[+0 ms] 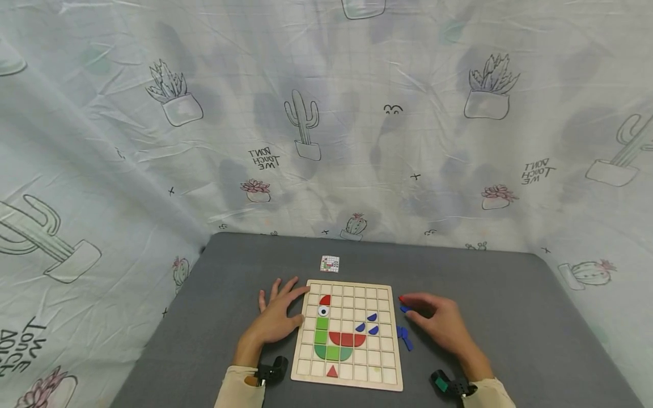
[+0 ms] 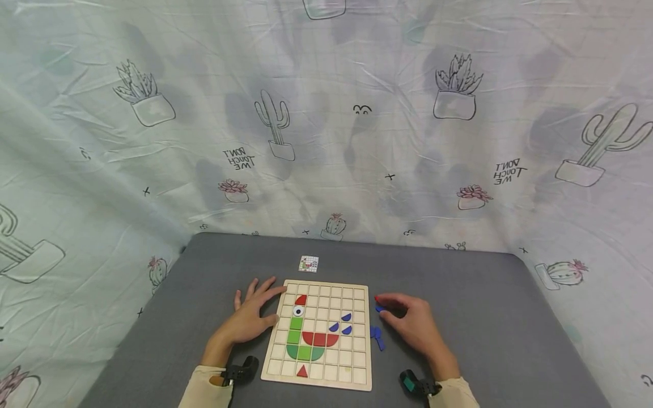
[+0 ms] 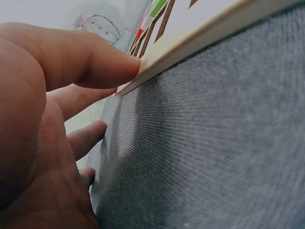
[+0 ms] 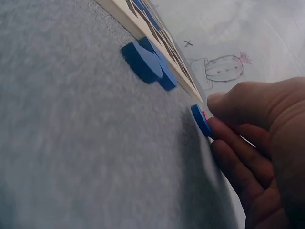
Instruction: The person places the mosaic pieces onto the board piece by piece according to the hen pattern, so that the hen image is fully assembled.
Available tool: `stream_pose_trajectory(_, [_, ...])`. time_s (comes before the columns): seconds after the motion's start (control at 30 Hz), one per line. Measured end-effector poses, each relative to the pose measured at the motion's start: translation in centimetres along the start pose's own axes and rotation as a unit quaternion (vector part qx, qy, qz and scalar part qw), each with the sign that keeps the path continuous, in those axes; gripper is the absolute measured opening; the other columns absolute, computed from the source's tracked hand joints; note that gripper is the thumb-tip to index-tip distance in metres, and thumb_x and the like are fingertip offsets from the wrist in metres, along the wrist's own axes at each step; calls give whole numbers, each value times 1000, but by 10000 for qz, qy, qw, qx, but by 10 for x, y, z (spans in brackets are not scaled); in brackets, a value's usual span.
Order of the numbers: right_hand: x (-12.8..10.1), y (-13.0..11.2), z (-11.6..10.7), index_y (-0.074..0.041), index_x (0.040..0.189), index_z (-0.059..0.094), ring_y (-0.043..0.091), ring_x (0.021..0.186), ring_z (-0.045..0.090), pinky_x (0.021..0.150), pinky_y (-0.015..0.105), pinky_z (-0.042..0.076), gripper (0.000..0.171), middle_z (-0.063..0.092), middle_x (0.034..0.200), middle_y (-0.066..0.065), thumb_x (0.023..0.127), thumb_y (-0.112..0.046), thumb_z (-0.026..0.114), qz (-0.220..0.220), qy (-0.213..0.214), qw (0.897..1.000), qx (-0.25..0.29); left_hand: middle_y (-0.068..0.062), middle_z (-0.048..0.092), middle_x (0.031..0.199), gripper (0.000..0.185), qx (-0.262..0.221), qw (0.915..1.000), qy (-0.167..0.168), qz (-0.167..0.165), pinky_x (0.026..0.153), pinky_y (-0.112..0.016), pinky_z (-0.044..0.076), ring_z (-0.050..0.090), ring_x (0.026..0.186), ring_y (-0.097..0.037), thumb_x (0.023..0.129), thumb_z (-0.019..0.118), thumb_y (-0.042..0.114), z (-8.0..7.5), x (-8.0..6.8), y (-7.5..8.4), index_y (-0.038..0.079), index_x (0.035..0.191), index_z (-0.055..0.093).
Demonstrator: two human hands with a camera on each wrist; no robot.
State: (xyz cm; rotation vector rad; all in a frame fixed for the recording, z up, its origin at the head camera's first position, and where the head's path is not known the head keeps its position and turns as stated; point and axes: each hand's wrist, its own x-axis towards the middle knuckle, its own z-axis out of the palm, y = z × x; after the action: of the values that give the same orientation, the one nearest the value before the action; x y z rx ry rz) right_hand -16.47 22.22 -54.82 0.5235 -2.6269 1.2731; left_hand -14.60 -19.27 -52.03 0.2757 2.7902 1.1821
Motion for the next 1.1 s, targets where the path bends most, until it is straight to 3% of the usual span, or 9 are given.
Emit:
stream_pose_trajectory(0.47, [6, -6, 8, -18, 111, 84, 10, 95, 78, 82, 33, 64, 31, 83, 105, -9, 87, 1, 88, 70, 9, 9990, -450, -20, 35, 177, 66, 15, 10000, -16, -28, 122, -80, -16, 4, 168, -55, 91, 76, 5, 0, 1, 0, 18, 154, 64])
stream_pose_trajectory(0.77, [-12, -22, 1, -22, 106, 84, 3, 95, 76, 83, 33, 65, 33, 82, 101, -14, 85, 2, 90, 39, 179, 9998, -94, -20, 34, 178, 65, 17, 10000, -66, -33, 122, -80, -16, 3, 168, -55, 92, 75, 6, -1, 1, 0, 19, 155, 63])
stream_pose_trajectory(1.1, [-24, -51, 0, -20, 107, 84, 2, 92, 76, 84, 36, 67, 32, 82, 101, -14, 86, 3, 89, -317, -83, 9991, 285, -19, 33, 178, 65, 67, 9999, -71, -38, 122, -80, -16, 3, 168, -55, 93, 76, 6, -1, 0, 0, 18, 156, 63])
